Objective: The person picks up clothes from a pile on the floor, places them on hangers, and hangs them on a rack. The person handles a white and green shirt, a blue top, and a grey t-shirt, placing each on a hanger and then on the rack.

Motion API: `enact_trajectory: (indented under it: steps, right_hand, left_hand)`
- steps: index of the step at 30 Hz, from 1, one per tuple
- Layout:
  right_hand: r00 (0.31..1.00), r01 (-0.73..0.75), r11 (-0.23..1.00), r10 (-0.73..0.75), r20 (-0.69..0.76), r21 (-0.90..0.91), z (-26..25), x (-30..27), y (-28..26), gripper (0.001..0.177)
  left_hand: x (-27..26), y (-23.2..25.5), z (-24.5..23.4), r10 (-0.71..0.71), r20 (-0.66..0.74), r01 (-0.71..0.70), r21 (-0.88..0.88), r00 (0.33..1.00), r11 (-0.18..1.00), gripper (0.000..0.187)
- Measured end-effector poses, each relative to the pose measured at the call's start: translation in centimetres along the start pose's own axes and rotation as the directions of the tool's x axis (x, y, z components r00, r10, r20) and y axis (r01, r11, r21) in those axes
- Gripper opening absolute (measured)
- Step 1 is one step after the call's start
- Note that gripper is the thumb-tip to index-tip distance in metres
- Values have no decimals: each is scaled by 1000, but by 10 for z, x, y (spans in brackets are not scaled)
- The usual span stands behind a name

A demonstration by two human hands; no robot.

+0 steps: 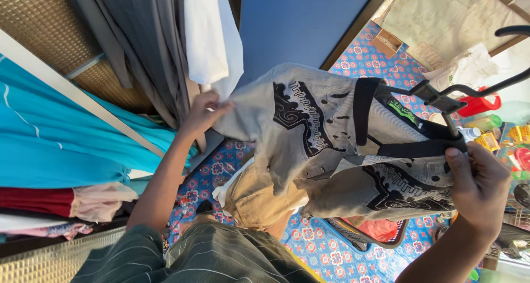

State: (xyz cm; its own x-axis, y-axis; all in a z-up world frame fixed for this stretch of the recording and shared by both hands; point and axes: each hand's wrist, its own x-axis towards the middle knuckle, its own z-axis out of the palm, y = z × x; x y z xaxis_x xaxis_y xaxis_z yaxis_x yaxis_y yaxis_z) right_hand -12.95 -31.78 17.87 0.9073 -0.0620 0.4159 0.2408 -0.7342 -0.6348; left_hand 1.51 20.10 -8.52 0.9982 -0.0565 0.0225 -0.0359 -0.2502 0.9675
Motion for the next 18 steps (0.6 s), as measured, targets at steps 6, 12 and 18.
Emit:
enact_trajectory:
  steps: [6, 12, 18]
  right_hand:
    - [999, -16, 995, 12, -42, -99, 45, 16, -44, 25]
    - [991, -66, 998, 62, -122, -25, 83, 30, -71, 28]
    - [980, -72, 993, 88, -177, 90, 103, 16, -91, 27]
  left_hand:
    - [-19, 12, -10, 298, -525, -268, 134, 797, 954, 26]
    - [-9, 25, 11, 393, -103, -400, -56, 914, 915, 37]
    - [-27, -10, 54, 339, 369, -377, 33, 865, 926, 49]
